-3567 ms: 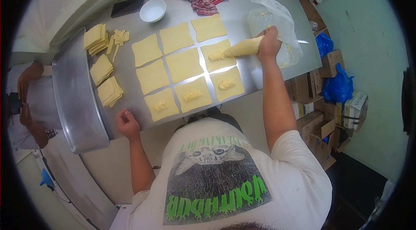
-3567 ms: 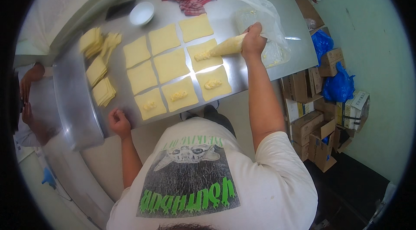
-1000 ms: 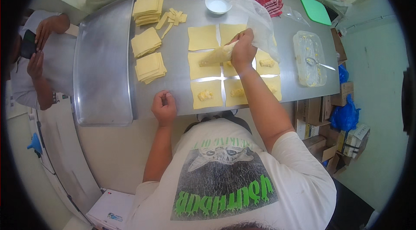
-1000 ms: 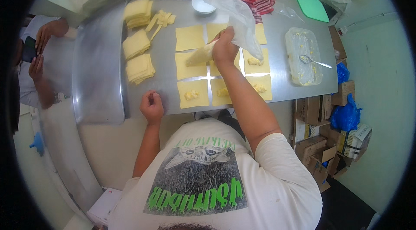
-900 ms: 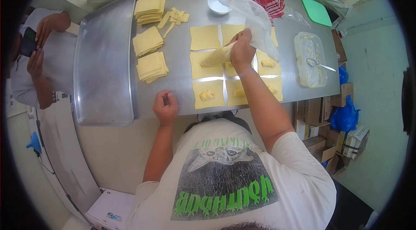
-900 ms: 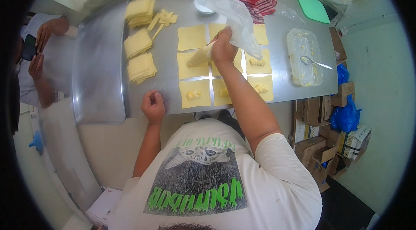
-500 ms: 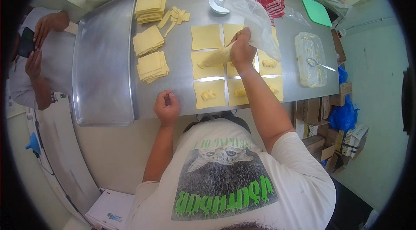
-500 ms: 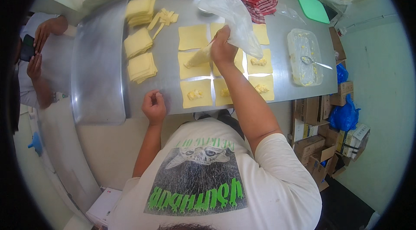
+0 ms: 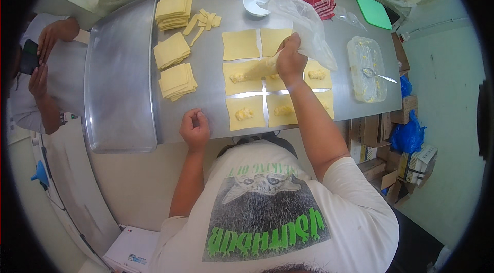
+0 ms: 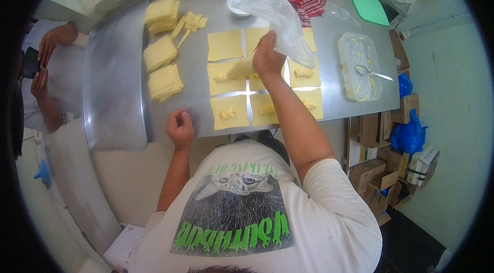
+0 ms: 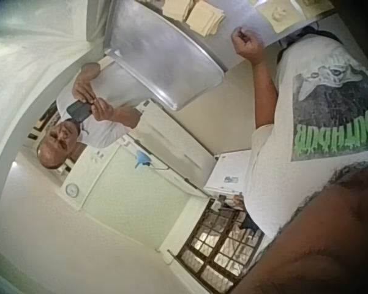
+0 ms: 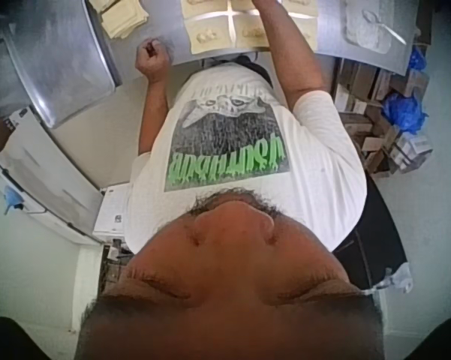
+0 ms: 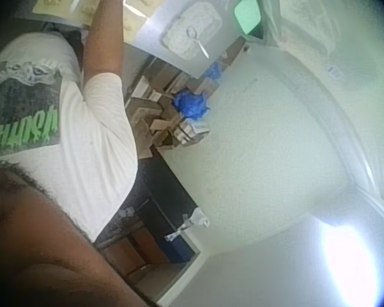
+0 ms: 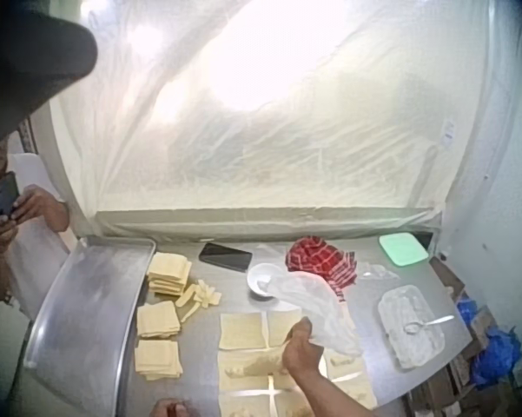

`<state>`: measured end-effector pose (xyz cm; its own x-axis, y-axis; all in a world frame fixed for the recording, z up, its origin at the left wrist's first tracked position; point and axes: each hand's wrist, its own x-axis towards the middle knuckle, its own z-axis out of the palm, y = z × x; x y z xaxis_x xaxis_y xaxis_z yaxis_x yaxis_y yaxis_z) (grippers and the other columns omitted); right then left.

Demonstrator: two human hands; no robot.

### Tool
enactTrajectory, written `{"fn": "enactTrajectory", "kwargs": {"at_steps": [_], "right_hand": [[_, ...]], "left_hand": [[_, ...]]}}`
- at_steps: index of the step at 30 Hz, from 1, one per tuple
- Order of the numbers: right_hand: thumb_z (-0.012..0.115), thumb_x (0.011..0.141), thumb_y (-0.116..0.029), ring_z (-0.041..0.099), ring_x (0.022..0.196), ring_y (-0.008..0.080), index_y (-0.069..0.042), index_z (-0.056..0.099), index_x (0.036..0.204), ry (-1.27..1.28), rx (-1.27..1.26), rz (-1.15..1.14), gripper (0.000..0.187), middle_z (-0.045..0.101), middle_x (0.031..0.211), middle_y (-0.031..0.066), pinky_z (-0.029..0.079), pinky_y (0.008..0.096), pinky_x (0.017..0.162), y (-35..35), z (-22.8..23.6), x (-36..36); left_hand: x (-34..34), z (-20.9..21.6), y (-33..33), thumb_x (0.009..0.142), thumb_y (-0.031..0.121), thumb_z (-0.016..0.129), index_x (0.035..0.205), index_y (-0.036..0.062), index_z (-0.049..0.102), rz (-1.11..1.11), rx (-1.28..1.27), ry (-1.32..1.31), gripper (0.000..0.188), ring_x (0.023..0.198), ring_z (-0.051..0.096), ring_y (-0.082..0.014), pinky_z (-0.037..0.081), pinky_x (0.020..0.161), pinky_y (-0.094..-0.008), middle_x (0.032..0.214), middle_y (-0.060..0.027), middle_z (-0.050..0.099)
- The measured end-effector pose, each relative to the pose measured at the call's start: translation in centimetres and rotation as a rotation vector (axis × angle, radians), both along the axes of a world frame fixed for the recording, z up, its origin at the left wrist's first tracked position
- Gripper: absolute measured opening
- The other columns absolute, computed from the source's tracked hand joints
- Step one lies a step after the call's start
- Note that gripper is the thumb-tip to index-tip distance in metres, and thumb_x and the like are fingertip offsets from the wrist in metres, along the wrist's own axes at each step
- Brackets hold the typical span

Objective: The person pipes a yellow filling onto square pasta sheets laid out on a stainless steel table, then folds and seals each sheet into a rectangular packet. The finished packets are placed onto a metal tray. Another person stands nearby and observes.

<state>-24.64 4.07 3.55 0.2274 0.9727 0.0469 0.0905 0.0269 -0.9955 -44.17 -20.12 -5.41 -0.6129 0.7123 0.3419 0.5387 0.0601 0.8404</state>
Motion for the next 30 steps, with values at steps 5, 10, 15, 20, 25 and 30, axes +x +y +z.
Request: {"fn": "enactTrajectory", "kwargs": {"at_steps": [5, 10, 15, 20, 25, 30], "right_hand": [[0.042, 0.107, -0.029, 0.059, 0.065, 0.0174, -0.004, 0.056, 0.085, -0.029, 0.041, 0.019, 0.036, 0.058, 0.072, 0.0047, 0.049, 0.0358, 0.062, 0.6, -0.6, 0.9], [0.043, 0.107, -0.028, 0.06, 0.066, 0.0178, -0.004, 0.057, 0.085, -0.055, 0.022, 0.018, 0.036, 0.059, 0.072, 0.0051, 0.049, 0.0359, 0.063, 0.8, -0.6, 1.2], [0.043, 0.106, -0.028, 0.059, 0.066, 0.0175, -0.005, 0.057, 0.083, -0.085, 0.069, 0.02, 0.036, 0.06, 0.073, 0.005, 0.048, 0.0355, 0.063, 1.0, -0.8, 1.7], [0.048, 0.103, -0.029, 0.051, 0.06, 0.0161, -0.007, 0.051, 0.076, 0.301, -0.072, -0.098, 0.035, 0.052, 0.068, 0.0028, 0.044, 0.0336, 0.058, 1.3, 1.3, 2.0], [0.051, 0.103, -0.028, 0.047, 0.062, 0.015, -0.012, 0.046, 0.072, 0.676, -0.1, 0.002, 0.035, 0.045, 0.067, 0.0005, 0.041, 0.0327, 0.06, 2.0, 8.0, 3.6], [0.043, 0.104, -0.023, 0.06, 0.069, 0.0186, -0.01, 0.049, 0.076, -0.275, 0.446, 0.224, 0.03, 0.056, 0.077, 0.0061, 0.048, 0.0317, 0.065, 0.7, 5.3, 1.2]], "left_hand": [[-0.1, 0.0, -0.1, 0.093, 0.005, 0.066, 0.099, 0.0009, 0.069, -0.002, -0.021, -0.013, 0.008, 0.069, 0.065, -0.0146, 0.054, 0.067, -0.0294, 0.083, -0.0081, 0.07], [-0.1, 0.0, 0.0, 0.093, 0.004, 0.066, 0.099, 0.0008, 0.068, 0.0, -0.017, -0.007, 0.008, 0.069, 0.065, -0.0136, 0.054, 0.067, -0.0284, 0.082, -0.0074, 0.07], [0.0, -0.1, 0.0, 0.093, 0.004, 0.066, 0.1, 0.0007, 0.068, -0.003, -0.019, -0.023, 0.008, 0.069, 0.065, -0.0124, 0.054, 0.067, -0.0275, 0.082, -0.0072, 0.069], [0.1, 0.3, 0.0, 0.093, 0.004, 0.066, 0.1, 0.0006, 0.068, -0.003, -0.029, -0.029, 0.008, 0.069, 0.064, -0.0126, 0.054, 0.067, -0.0278, 0.082, -0.0073, 0.069], [0.2, 2.2, 0.5, 0.091, 0.003, 0.068, 0.102, 0.0002, 0.068, -0.109, 0.089, 0.039, 0.011, 0.076, 0.067, -0.018, 0.055, 0.073, -0.0303, 0.087, -0.0101, 0.071], [4.6, 19.8, 10.3, 0.081, 0.016, 0.079, 0.119, -0.0013, 0.064, -0.443, 0.229, 0.177, 0.045, 0.115, 0.062, -0.0333, 0.045, 0.104, -0.0459, 0.123, -0.0176, 0.067]]}}
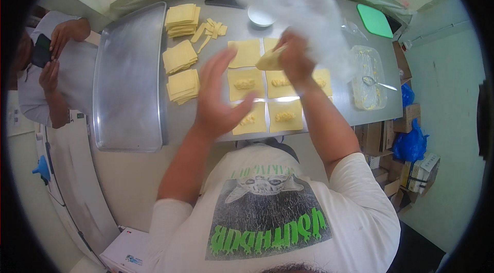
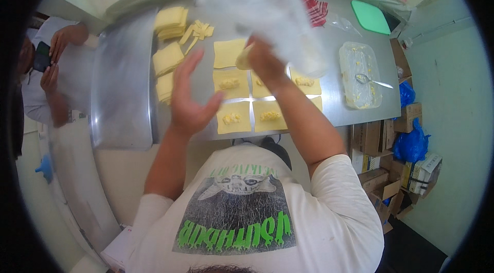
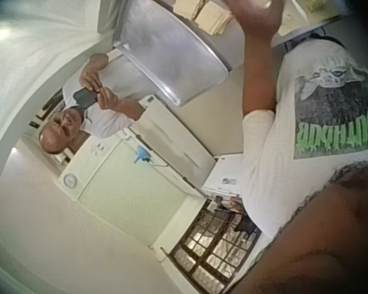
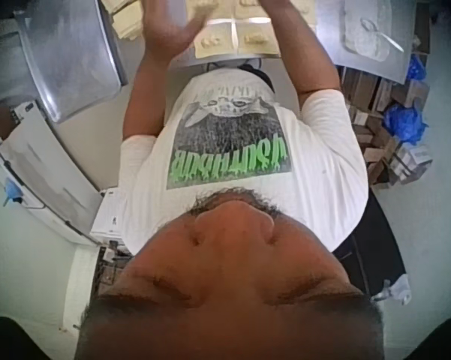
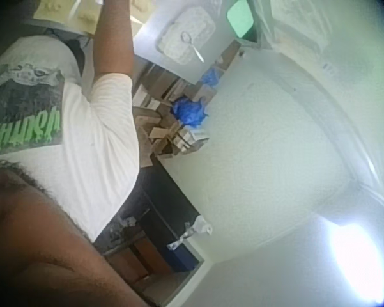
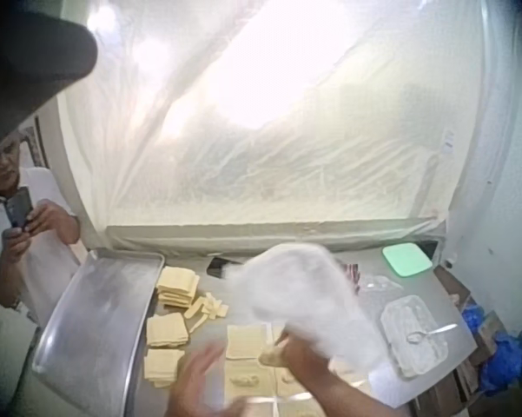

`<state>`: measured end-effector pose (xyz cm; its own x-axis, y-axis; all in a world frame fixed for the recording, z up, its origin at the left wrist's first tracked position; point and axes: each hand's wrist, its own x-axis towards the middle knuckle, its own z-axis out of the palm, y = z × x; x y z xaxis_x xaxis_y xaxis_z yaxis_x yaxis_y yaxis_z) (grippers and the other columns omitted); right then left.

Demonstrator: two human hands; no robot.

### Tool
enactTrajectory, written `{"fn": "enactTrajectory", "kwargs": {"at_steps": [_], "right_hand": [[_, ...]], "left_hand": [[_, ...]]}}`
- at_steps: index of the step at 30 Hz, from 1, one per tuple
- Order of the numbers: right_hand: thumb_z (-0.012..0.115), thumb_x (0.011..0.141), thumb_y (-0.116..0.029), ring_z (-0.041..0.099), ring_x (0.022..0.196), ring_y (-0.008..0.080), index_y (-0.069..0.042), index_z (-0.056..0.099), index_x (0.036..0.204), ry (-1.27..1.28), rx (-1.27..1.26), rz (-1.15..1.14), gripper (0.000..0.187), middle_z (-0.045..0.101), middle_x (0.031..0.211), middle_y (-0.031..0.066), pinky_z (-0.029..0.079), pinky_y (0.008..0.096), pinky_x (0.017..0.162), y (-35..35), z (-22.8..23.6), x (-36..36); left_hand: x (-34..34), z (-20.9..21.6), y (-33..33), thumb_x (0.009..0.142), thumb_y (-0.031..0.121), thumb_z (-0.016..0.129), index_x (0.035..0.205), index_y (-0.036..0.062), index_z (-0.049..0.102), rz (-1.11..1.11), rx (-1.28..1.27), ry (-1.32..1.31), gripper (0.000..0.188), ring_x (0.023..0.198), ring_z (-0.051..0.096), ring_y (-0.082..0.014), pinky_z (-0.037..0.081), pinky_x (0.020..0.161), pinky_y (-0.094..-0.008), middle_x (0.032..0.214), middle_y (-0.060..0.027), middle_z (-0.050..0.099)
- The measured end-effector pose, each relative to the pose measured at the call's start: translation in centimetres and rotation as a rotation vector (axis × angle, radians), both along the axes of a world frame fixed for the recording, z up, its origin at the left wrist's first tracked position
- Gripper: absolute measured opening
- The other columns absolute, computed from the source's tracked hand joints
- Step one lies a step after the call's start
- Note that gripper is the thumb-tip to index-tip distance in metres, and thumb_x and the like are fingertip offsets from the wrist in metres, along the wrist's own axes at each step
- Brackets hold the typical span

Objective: The person pipes a yellow filling onto square pasta sheets laid out on a stainless steel table, then folds and seals each sheet into a rectangular packet. The finished packets are placed onto a metal tray. Another person stands nearby and observes.

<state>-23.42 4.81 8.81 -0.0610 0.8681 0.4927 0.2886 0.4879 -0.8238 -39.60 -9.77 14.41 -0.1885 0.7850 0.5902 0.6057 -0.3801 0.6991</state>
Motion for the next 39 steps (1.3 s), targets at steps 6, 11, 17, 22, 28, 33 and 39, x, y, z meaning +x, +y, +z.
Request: {"fn": "enactTrajectory", "kwargs": {"at_steps": [6, 11, 17, 22, 28, 33, 39], "right_hand": [[0.043, 0.105, -0.026, 0.06, 0.083, 0.0227, -0.009, 0.052, 0.082, 0.005, 0.114, 0.18, 0.03, 0.058, 0.09, 0.0112, 0.048, 0.0355, 0.076, -2.9, 1.0, -2.4], [0.042, 0.106, -0.029, 0.061, 0.094, 0.0261, -0.007, 0.055, 0.087, 0.015, 0.128, 0.196, 0.032, 0.06, 0.101, 0.0155, 0.048, 0.0386, 0.085, -2.9, 0.8, -2.3], [0.041, 0.107, -0.033, 0.061, 0.107, 0.0302, -0.005, 0.058, 0.092, 0.255, -0.018, 0.217, 0.035, 0.063, 0.115, 0.0206, 0.048, 0.0423, 0.096, -3.5, 0.9, -1.7], [0.036, 0.109, -0.04, 0.063, 0.113, 0.0334, -0.003, 0.059, 0.093, 0.996, -0.656, 0.143, 0.046, 0.066, 0.12, 0.0236, 0.05, 0.0446, 0.101, 1.1, -0.9, -0.8], [0.029, 0.11, -0.04, 0.068, 0.091, 0.0334, 0.0, 0.059, 0.091, 0.778, -0.681, 0.151, 0.053, 0.072, 0.099, 0.0256, 0.054, 0.0453, 0.092, 6.1, -4.9, -3.1], [0.032, 0.107, -0.039, 0.068, 0.084, 0.0271, -0.001, 0.061, 0.085, 0.531, -0.77, 0.087, 0.053, 0.073, 0.09, 0.0206, 0.053, 0.0404, 0.087, 6.0, -5.3, -6.1], [0.035, 0.105, -0.038, 0.067, 0.082, 0.026, -0.001, 0.061, 0.083, 0.442, -0.812, 0.045, 0.051, 0.073, 0.086, 0.0194, 0.053, 0.0402, 0.085, 6.0, -5.7, -6.9]], "left_hand": [[3.6, 1.8, 8.2, 0.074, 0.028, 0.082, 0.118, 0.0081, 0.066, -0.136, 0.052, 0.159, 0.051, 0.115, 0.06, -0.0371, 0.038, 0.109, -0.0496, 0.12, -0.012, 0.066], [7.6, 2.3, 8.5, 0.082, 0.029, 0.069, 0.119, 0.0102, 0.066, -0.095, 0.12, 0.38, 0.042, 0.118, 0.058, -0.0357, 0.026, 0.111, -0.0667, 0.121, -0.0131, 0.064], [12.6, -0.2, 6.9, 0.085, 0.019, 0.062, 0.126, 0.0006, 0.062, -0.045, 0.048, 0.391, 0.045, 0.129, 0.045, -0.0493, 0.028, 0.117, -0.0582, 0.133, -0.0181, 0.054], [8.3, -0.1, 3.2, 0.079, 0.013, 0.073, 0.127, 0.0076, 0.066, -0.206, -0.015, 0.368, 0.05, 0.132, 0.05, -0.0344, 0.039, 0.111, -0.0521, 0.139, -0.015, 0.056], [-3.6, -13.7, -6.2, 0.086, -0.002, 0.066, 0.106, 0.0033, 0.068, 0.334, -0.179, -0.087, 0.02, 0.086, 0.069, -0.0275, 0.056, 0.078, -0.036, 0.097, -0.0127, 0.071], [-6.7, -18.7, -11.0, 0.092, -0.001, 0.064, 0.102, 0.0022, 0.067, 0.525, -0.303, -0.183, 0.011, 0.078, 0.069, -0.0211, 0.055, 0.072, -0.0329, 0.089, -0.0096, 0.071], [-6.3, -19.3, -10.9, 0.084, -0.003, 0.063, 0.099, 0.0049, 0.065, 0.506, -0.206, -0.061, 0.018, 0.064, 0.062, -0.0215, 0.052, 0.062, -0.0326, 0.084, -0.0091, 0.066]]}}
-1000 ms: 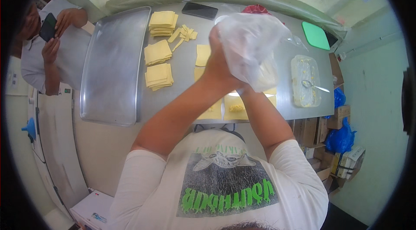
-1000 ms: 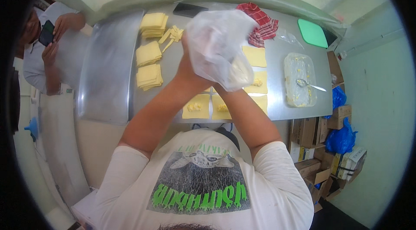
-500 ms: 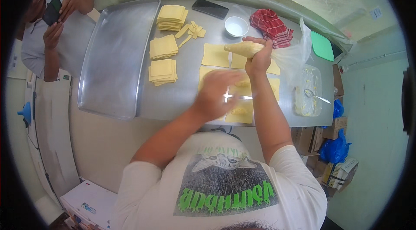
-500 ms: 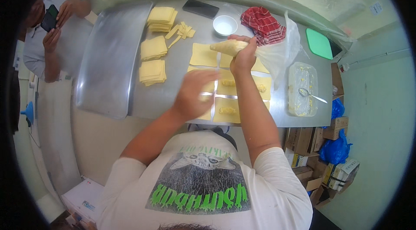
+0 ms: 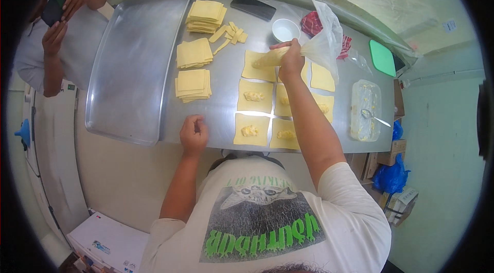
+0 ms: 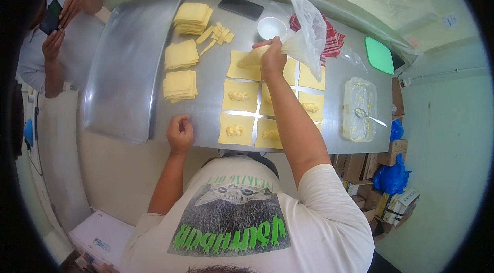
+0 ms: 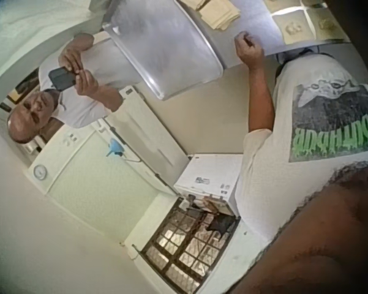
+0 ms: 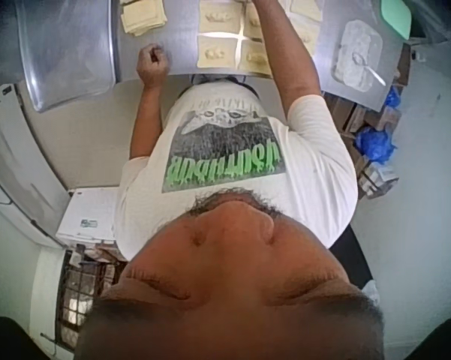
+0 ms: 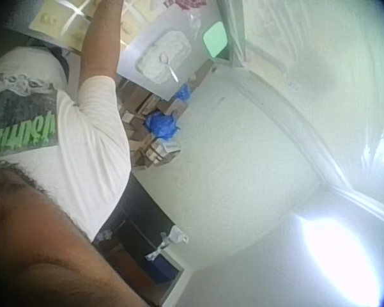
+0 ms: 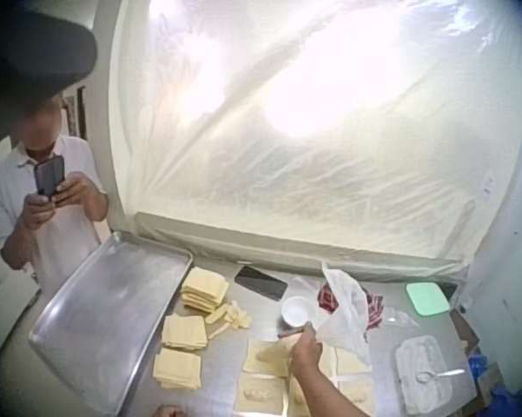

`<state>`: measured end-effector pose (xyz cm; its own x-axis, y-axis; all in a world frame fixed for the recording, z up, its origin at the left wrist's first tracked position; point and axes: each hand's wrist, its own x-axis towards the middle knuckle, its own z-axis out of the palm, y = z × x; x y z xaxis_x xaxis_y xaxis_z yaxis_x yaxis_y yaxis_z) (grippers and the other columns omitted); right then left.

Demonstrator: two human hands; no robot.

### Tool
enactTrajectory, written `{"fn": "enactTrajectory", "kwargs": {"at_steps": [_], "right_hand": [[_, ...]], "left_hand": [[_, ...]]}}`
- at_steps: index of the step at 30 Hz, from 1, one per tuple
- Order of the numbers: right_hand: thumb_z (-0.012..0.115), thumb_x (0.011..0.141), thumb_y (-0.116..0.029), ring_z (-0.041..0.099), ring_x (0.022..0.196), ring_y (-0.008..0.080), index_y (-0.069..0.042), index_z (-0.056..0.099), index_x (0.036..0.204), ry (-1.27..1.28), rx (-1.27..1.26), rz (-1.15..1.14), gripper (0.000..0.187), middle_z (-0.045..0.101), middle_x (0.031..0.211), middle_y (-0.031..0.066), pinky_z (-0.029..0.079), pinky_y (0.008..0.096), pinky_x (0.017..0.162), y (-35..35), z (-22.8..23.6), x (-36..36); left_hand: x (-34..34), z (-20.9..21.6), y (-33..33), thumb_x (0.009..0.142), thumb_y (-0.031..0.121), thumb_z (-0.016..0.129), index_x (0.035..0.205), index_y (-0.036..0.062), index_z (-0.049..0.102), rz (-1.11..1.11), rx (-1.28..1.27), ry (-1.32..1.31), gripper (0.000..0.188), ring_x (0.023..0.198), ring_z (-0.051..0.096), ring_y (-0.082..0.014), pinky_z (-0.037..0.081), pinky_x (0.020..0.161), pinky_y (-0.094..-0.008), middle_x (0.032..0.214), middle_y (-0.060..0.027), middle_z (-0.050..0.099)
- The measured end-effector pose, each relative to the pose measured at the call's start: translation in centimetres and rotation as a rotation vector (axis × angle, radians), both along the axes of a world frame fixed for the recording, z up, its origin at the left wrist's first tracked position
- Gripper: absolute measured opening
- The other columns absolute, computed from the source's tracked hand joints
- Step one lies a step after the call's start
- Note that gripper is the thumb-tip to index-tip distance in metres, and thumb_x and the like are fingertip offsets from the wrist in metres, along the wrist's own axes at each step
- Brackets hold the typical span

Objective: The person pipes a yellow filling onto square pasta sheets laid out on a stainless steel table, then folds and seals each sheet into a rectangular packet. The finished packets are placed onto a metal tray. Another person stands nearby and observes.

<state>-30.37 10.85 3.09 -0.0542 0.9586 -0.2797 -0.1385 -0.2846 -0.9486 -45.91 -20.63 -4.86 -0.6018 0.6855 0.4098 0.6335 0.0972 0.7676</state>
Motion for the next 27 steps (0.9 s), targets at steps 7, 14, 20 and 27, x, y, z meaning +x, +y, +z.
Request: {"fn": "enactTrajectory", "kwargs": {"at_steps": [7, 14, 20, 27], "right_hand": [[0.04, 0.1, -0.032, 0.065, 0.079, 0.0251, 0.0, 0.06, 0.077, -0.028, 0.035, -0.049, 0.044, 0.073, 0.084, 0.0189, 0.053, 0.0386, 0.083, 0.0, -0.6, -0.3], [0.041, 0.099, -0.03, 0.066, 0.075, 0.0266, -0.001, 0.058, 0.076, 0.017, 0.064, -0.073, 0.042, 0.07, 0.079, 0.0196, 0.054, 0.0398, 0.079, 0.2, -0.8, -0.3], [0.042, 0.099, -0.029, 0.067, 0.075, 0.0281, -0.002, 0.055, 0.076, -0.028, 0.081, -0.089, 0.038, 0.069, 0.076, 0.0198, 0.054, 0.041, 0.079, 0.5, -0.9, 0.5], [0.042, 0.1, -0.028, 0.067, 0.071, 0.0292, -0.002, 0.053, 0.079, -0.005, 0.103, -0.104, 0.035, 0.068, 0.073, 0.0203, 0.055, 0.0417, 0.074, 1.1, -1.8, 1.2]], "left_hand": [[-0.3, 0.1, -0.2, 0.081, -0.004, 0.062, 0.098, 0.0046, 0.066, -0.028, -0.003, 0.017, 0.019, 0.067, 0.063, -0.0252, 0.053, 0.064, -0.0349, 0.085, -0.0109, 0.067], [-0.3, 0.1, -0.2, 0.081, -0.002, 0.063, 0.097, 0.005, 0.066, -0.026, -0.008, 0.008, 0.019, 0.069, 0.064, -0.0263, 0.054, 0.066, -0.0356, 0.086, -0.0109, 0.067], [-0.1, 0.4, -0.2, 0.087, -0.006, 0.059, 0.097, 0.0027, 0.066, -0.02, -0.037, -0.009, 0.014, 0.072, 0.066, -0.0241, 0.053, 0.068, -0.0327, 0.087, -0.0119, 0.069], [-0.2, 0.0, -0.1, 0.088, -0.005, 0.061, 0.096, 0.0027, 0.066, -0.023, -0.02, -0.008, 0.012, 0.071, 0.065, -0.023, 0.053, 0.067, -0.0323, 0.086, -0.0114, 0.069]]}}
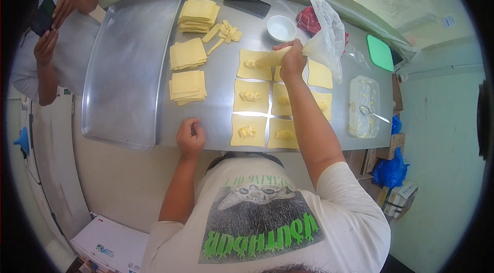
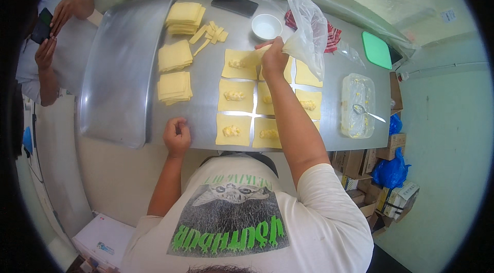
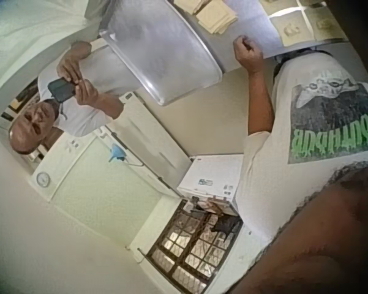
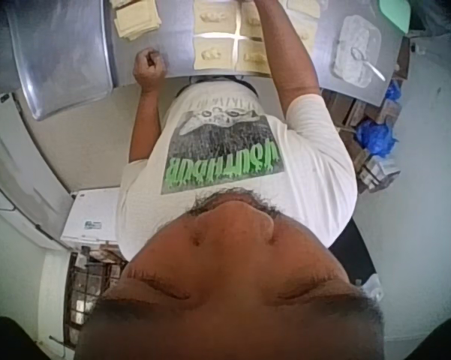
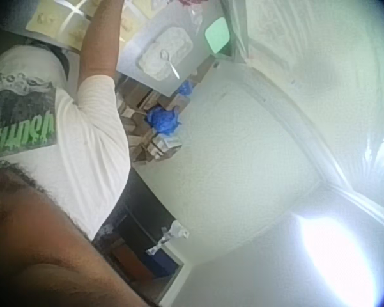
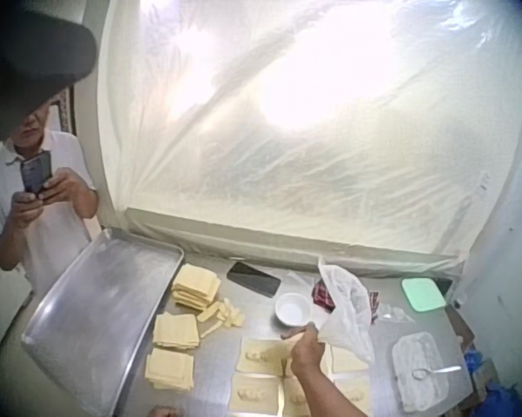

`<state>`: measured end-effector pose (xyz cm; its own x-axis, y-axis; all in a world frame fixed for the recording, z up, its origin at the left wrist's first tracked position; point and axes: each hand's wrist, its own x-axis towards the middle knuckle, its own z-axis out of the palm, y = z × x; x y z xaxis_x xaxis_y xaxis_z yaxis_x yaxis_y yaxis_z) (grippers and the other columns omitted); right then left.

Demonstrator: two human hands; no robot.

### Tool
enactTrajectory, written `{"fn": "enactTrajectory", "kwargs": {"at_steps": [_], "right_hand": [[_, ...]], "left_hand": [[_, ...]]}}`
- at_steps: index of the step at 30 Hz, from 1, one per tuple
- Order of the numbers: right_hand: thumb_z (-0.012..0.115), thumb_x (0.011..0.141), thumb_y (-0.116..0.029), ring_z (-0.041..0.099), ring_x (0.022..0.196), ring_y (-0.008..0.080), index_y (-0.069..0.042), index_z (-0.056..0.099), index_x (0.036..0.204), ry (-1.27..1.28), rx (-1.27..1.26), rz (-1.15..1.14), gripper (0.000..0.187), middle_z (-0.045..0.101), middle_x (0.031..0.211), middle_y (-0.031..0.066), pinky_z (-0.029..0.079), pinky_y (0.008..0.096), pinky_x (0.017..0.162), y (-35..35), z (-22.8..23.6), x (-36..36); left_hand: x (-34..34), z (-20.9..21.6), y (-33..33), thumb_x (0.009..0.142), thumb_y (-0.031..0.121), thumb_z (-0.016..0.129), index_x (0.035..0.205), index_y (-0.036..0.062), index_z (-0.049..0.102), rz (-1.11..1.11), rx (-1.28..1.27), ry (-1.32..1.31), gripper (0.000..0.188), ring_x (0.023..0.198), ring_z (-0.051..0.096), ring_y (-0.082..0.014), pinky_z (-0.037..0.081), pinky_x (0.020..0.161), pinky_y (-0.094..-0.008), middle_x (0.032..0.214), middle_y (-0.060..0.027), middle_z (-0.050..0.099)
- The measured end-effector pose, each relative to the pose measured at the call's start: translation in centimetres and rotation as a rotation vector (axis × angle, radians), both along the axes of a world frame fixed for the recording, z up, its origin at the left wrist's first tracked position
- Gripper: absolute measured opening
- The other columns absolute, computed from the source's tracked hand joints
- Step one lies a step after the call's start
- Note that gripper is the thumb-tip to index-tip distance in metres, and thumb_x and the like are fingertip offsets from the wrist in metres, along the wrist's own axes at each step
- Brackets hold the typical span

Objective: The person pipes a yellow filling onto square pasta sheets laid out on a stainless steel table, then folds and seals each sheet into a rectangular packet. The finished packets are placed onto a metal tray. Another person stands nearby and observes.

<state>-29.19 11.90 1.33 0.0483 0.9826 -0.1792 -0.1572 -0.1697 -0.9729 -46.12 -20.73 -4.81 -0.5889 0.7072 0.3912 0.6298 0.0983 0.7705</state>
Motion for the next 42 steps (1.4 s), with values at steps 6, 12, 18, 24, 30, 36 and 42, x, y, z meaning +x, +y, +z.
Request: {"fn": "enactTrajectory", "kwargs": {"at_steps": [6, 12, 18, 24, 30, 36, 42], "right_hand": [[0.041, 0.1, -0.028, 0.067, 0.069, 0.0291, -0.002, 0.052, 0.079, 0.017, -0.012, -0.013, 0.035, 0.066, 0.071, 0.0196, 0.056, 0.0418, 0.071, 0.2, 0.4, 0.4], [0.042, 0.1, -0.029, 0.066, 0.068, 0.0286, -0.002, 0.053, 0.077, 0.027, -0.014, -0.028, 0.038, 0.066, 0.071, 0.0194, 0.056, 0.0421, 0.072, 0.2, 0.7, 0.8], [0.042, 0.1, -0.033, 0.066, 0.069, 0.0278, -0.003, 0.055, 0.072, 0.059, -0.028, -0.088, 0.044, 0.068, 0.071, 0.0195, 0.055, 0.0419, 0.075, -0.2, 1.6, 1.5], [0.042, 0.101, -0.035, 0.066, 0.07, 0.0301, -0.004, 0.056, 0.068, 0.376, -0.006, -0.185, 0.048, 0.07, 0.073, 0.024, 0.055, 0.0408, 0.079, 1.1, 2.2, 6.2], [0.045, 0.098, -0.03, 0.066, 0.066, 0.0333, -0.003, 0.054, 0.073, 0.145, -0.008, -0.311, 0.038, 0.066, 0.069, 0.0219, 0.056, 0.0436, 0.076, 3.4, -0.2, 9.3], [0.044, 0.099, -0.033, 0.066, 0.066, 0.03, -0.004, 0.054, 0.074, 0.097, -0.03, -0.232, 0.04, 0.066, 0.067, 0.0193, 0.055, 0.0424, 0.075, 2.7, 0.1, 8.2], [0.043, 0.101, -0.036, 0.064, 0.062, 0.0276, -0.005, 0.054, 0.074, -0.018, 0.023, -0.195, 0.042, 0.065, 0.063, 0.0175, 0.055, 0.0409, 0.071, 3.3, -1.1, 8.4]], "left_hand": [[0.2, 0.0, -0.1, 0.088, -0.005, 0.061, 0.096, 0.0026, 0.067, 0.024, -0.014, -0.018, 0.012, 0.069, 0.065, -0.0218, 0.053, 0.066, -0.032, 0.086, -0.0113, 0.069], [0.0, -0.2, 0.1, 0.087, -0.005, 0.06, 0.096, 0.0023, 0.067, 0.017, -0.004, 0.02, 0.013, 0.069, 0.065, -0.0212, 0.052, 0.065, -0.031, 0.085, -0.0114, 0.069], [0.0, -0.2, 0.1, 0.087, -0.005, 0.059, 0.096, 0.0022, 0.067, 0.01, -0.011, 0.039, 0.014, 0.068, 0.064, -0.0205, 0.052, 0.065, -0.0312, 0.084, -0.0108, 0.068], [0.0, -0.5, -0.1, 0.086, -0.006, 0.059, 0.095, 0.002, 0.067, 0.013, 0.002, 0.033, 0.014, 0.068, 0.064, -0.0201, 0.052, 0.065, -0.0307, 0.084, -0.0104, 0.068], [0.1, -0.3, 0.3, 0.086, -0.006, 0.058, 0.095, 0.0024, 0.067, 0.009, -0.036, 0.076, 0.015, 0.071, 0.064, -0.0201, 0.052, 0.066, -0.0312, 0.086, -0.01, 0.069], [-0.3, -0.9, -0.1, 0.086, -0.006, 0.058, 0.095, 0.0021, 0.066, 0.013, -0.025, 0.115, 0.015, 0.069, 0.063, -0.0189, 0.051, 0.064, -0.0305, 0.086, -0.0093, 0.068], [-0.2, -1.2, -0.2, 0.084, -0.004, 0.059, 0.097, 0.0042, 0.067, 0.022, -0.077, 0.035, 0.017, 0.076, 0.069, -0.0277, 0.055, 0.07, -0.0351, 0.09, -0.0118, 0.07]]}}
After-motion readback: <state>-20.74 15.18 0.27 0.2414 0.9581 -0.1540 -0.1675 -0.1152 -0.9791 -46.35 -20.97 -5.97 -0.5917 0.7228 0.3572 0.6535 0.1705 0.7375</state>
